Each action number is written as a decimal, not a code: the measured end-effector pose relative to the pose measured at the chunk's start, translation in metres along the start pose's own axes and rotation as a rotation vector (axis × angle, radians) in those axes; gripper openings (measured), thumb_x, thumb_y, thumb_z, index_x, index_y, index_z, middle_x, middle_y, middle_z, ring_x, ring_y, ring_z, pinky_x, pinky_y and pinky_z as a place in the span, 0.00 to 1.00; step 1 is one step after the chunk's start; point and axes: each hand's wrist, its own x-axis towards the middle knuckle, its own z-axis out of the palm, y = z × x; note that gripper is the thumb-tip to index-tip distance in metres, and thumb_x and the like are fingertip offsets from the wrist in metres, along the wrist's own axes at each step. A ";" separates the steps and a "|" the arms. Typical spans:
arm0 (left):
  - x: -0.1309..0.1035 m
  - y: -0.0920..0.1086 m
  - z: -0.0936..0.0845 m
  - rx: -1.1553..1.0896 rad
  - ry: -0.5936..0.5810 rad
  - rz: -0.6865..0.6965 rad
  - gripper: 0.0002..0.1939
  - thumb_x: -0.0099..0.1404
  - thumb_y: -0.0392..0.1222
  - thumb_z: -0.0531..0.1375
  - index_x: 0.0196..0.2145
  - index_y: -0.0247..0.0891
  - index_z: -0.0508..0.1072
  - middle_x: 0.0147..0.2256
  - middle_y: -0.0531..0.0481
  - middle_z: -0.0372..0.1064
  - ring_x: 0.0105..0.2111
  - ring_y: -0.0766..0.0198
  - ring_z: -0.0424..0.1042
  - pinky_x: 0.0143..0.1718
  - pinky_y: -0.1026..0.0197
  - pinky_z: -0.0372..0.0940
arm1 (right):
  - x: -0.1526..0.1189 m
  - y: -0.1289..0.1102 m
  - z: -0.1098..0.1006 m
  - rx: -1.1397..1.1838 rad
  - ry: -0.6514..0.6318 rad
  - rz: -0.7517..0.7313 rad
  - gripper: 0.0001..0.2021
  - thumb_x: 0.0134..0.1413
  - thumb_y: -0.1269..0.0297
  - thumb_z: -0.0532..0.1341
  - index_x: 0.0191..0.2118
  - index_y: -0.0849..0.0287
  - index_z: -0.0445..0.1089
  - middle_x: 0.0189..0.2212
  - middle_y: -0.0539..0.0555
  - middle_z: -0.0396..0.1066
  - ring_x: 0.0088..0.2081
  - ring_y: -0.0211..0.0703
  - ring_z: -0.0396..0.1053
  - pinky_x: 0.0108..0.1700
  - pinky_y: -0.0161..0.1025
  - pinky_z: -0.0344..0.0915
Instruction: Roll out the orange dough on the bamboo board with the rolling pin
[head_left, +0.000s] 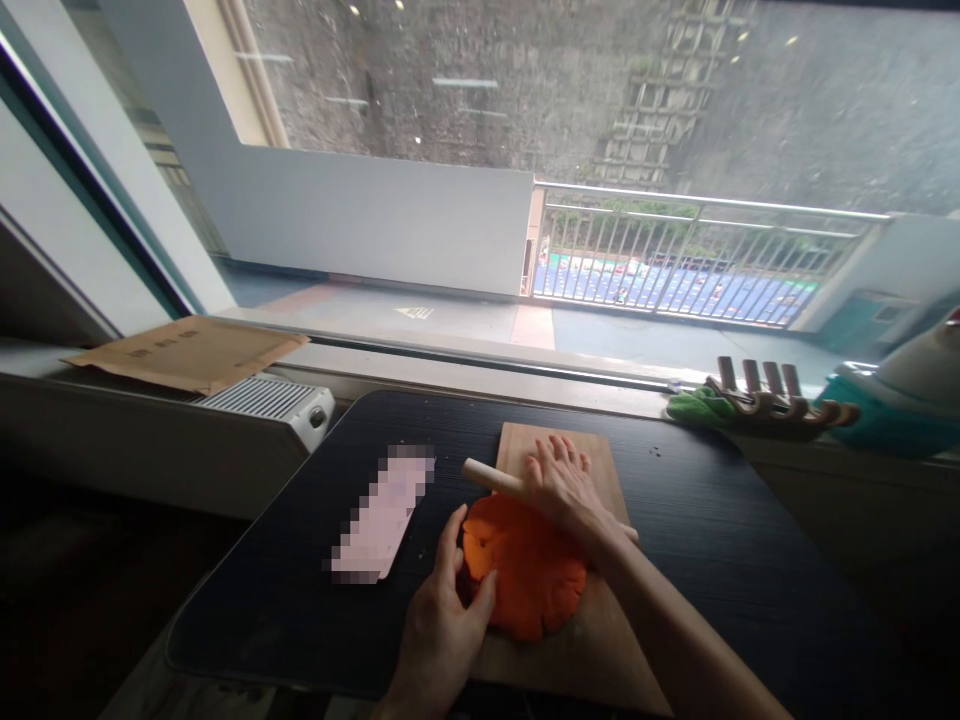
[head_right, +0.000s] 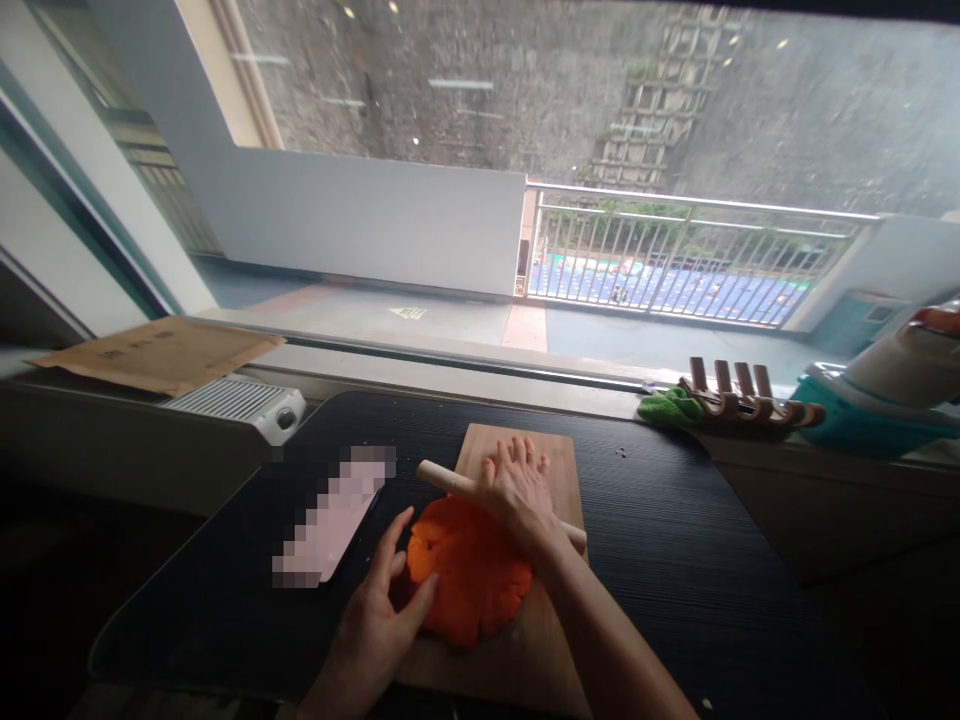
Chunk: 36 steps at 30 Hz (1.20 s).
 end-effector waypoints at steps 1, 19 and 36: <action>-0.001 0.000 0.000 -0.013 -0.001 -0.003 0.34 0.60 0.45 0.56 0.63 0.38 0.52 0.40 0.46 0.76 0.40 0.58 0.77 0.41 0.57 0.71 | -0.003 -0.001 0.001 -0.001 -0.003 -0.015 0.27 0.64 0.57 0.41 0.63 0.64 0.54 0.65 0.64 0.49 0.66 0.57 0.42 0.63 0.58 0.40; -0.006 -0.002 0.001 0.005 -0.006 0.011 0.33 0.61 0.44 0.55 0.63 0.40 0.51 0.31 0.54 0.73 0.29 0.64 0.73 0.36 0.60 0.70 | 0.005 0.001 -0.001 0.006 -0.005 -0.003 0.26 0.63 0.58 0.41 0.63 0.62 0.56 0.65 0.61 0.51 0.66 0.56 0.41 0.63 0.58 0.39; -0.006 -0.005 0.001 0.001 0.023 0.037 0.33 0.60 0.44 0.56 0.62 0.40 0.54 0.27 0.56 0.71 0.25 0.65 0.72 0.31 0.63 0.69 | -0.003 -0.002 0.002 -0.020 0.023 -0.085 0.26 0.64 0.57 0.41 0.64 0.58 0.53 0.66 0.56 0.47 0.68 0.51 0.34 0.66 0.54 0.33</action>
